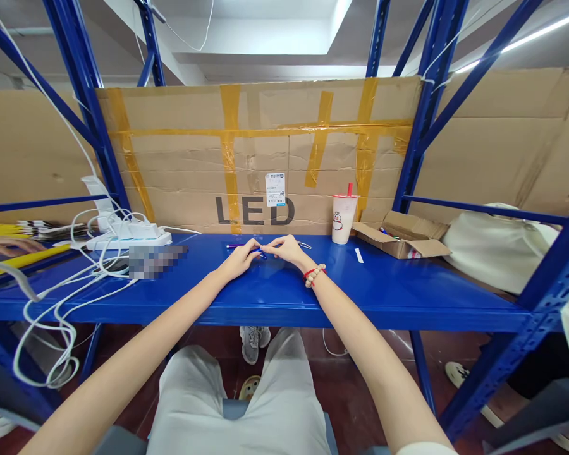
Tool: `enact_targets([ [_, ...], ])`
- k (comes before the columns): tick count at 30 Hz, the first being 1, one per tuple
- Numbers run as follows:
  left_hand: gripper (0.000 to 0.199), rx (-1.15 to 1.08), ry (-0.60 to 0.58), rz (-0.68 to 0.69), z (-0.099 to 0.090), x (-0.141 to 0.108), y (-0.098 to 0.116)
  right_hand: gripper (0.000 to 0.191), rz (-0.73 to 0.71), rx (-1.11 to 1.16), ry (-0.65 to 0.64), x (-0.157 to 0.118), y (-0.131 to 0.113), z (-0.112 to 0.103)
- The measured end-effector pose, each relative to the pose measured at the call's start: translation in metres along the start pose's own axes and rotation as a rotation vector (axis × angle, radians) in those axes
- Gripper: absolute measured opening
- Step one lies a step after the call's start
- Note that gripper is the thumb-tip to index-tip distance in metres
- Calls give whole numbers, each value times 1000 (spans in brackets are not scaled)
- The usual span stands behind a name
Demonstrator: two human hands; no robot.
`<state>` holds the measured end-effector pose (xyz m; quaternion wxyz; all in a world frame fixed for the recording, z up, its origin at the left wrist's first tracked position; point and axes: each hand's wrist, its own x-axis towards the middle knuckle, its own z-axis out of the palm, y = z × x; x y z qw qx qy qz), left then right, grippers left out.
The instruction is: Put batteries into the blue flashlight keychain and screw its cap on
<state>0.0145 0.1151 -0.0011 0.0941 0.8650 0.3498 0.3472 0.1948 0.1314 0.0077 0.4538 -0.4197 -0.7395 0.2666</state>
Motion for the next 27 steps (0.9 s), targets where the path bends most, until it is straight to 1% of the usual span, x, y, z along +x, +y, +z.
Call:
enact_targets([
  [6, 20, 18, 3, -34, 1, 1, 1, 39, 51, 55, -9, -1, -3, 0],
  [13, 24, 105, -41, -49, -1, 0, 5, 36, 96, 54, 5, -2, -6, 3],
  [19, 24, 97, -27, -35, 0, 1, 4, 38, 89, 105, -33, 2, 0, 1],
  [23, 24, 107, -49, -63, 0, 1, 5, 38, 68, 112, -49, 3, 3, 0],
  [27, 26, 116, -66, -90, 0, 2, 6, 39, 52, 90, -34, 2, 1, 2],
])
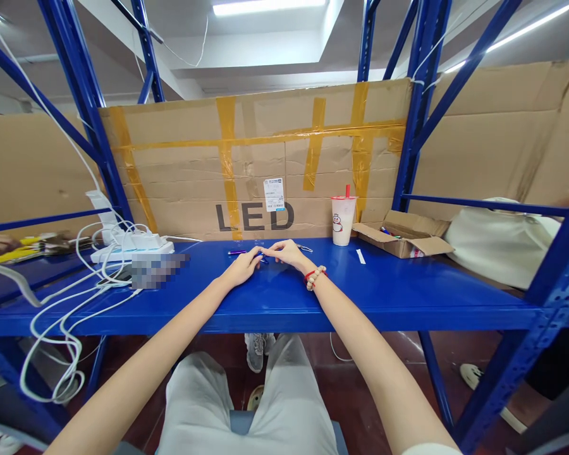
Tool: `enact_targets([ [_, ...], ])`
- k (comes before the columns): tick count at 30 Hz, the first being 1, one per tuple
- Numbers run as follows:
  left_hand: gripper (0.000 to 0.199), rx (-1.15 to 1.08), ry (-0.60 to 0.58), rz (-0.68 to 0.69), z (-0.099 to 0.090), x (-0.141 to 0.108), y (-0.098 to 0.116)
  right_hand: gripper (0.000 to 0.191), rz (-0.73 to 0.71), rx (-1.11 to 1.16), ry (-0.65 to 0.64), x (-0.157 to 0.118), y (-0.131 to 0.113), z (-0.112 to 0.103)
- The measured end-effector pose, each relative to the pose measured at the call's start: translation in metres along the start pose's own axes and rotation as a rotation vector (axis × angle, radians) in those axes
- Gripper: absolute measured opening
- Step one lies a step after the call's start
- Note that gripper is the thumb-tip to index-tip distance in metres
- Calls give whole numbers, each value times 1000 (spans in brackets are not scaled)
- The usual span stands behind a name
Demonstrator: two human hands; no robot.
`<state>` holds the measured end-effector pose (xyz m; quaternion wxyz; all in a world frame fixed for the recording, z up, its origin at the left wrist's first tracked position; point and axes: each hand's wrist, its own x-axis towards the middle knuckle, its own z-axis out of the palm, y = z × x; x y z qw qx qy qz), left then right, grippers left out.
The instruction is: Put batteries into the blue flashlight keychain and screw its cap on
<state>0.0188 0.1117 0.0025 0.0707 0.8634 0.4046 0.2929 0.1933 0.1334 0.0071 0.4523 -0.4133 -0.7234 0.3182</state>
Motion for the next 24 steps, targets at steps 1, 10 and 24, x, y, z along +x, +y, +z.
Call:
enact_targets([
  [1, 27, 11, -7, -7, 0, 0, 1, 39, 0, -7, 3, 0, -1, 0],
  [10, 30, 159, -2, -154, -2, 0, 5, 43, -57, 65, 14, 2, -1, 2],
  [24, 29, 94, -25, -58, -3, -4, 6, 34, -179, 69, 15, 8, 4, -2],
])
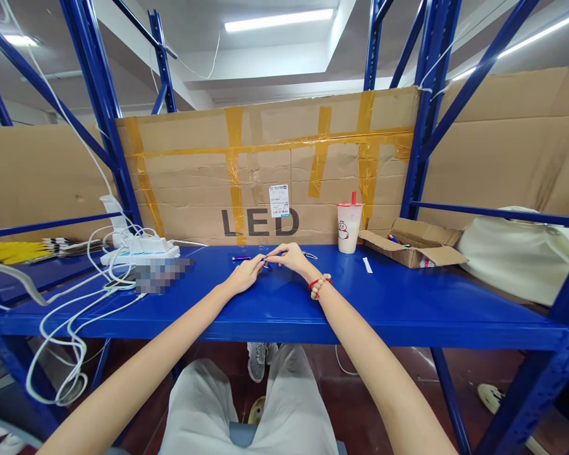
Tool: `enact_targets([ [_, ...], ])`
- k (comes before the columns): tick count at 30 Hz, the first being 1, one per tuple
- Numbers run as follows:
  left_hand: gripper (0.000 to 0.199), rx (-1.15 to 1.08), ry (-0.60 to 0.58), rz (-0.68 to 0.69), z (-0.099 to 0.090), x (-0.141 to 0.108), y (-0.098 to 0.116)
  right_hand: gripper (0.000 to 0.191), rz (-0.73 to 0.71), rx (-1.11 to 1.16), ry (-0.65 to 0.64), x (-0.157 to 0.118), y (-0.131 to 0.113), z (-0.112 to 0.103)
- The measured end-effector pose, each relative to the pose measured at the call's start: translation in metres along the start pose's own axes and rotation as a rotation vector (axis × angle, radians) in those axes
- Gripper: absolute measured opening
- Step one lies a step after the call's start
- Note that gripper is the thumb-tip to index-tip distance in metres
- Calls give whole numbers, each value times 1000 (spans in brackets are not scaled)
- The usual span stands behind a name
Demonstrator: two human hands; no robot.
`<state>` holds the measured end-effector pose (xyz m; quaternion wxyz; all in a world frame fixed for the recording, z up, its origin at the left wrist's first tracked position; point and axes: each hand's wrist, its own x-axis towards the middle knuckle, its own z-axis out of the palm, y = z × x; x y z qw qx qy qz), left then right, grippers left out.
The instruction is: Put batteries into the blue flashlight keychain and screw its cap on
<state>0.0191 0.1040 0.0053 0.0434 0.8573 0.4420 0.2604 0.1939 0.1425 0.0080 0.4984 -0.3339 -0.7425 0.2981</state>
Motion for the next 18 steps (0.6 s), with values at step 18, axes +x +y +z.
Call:
enact_targets([
  [18, 16, -43, 46, 28, 2, -1, -2, 41, 73, -162, -22, -4, -4, 2],
])
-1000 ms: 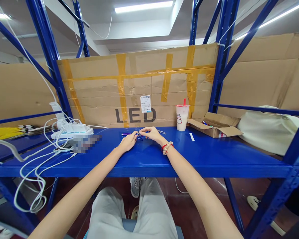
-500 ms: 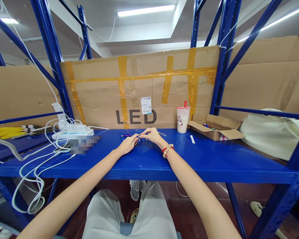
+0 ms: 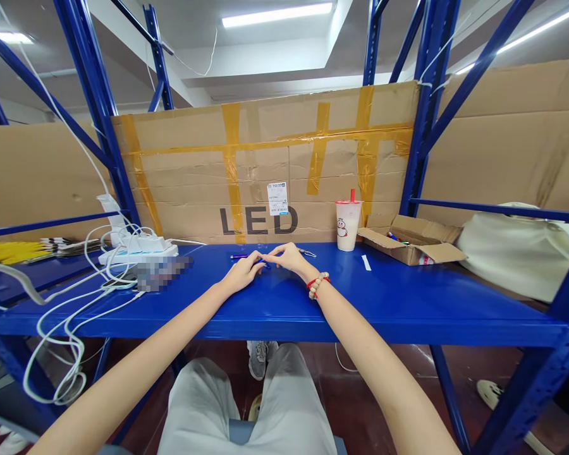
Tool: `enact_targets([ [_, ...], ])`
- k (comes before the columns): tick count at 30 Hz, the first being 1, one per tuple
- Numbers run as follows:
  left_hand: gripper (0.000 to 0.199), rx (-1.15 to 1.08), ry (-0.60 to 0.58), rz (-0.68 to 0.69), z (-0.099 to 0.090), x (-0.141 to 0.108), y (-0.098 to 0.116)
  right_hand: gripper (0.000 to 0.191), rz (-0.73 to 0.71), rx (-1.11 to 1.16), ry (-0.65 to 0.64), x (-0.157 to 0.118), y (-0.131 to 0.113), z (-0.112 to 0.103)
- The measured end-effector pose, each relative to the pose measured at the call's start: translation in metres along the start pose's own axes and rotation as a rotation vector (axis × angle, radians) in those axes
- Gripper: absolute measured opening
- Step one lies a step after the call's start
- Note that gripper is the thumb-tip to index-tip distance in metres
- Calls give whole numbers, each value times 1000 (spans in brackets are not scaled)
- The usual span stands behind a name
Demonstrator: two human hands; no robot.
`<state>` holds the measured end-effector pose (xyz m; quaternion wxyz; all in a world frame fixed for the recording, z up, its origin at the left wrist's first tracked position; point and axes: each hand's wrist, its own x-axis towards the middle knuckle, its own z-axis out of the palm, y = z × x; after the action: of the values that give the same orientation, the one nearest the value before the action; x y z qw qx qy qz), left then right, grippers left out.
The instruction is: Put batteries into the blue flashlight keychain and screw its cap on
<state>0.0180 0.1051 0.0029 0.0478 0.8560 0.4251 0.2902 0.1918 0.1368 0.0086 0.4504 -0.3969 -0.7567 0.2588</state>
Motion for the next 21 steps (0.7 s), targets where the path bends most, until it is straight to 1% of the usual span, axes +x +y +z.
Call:
enact_targets([
  [7, 15, 8, 22, 3, -2, -1, 3, 42, 55, 6, -4, 0, -2, -1],
  [14, 23, 54, 0, -32, -2, 0, 7, 41, 104, 22, -13, -2, -7, -2],
  [21, 26, 66, 7, -79, -3, 1, 8, 42, 71, 71, -30, -4, -11, -2],
])
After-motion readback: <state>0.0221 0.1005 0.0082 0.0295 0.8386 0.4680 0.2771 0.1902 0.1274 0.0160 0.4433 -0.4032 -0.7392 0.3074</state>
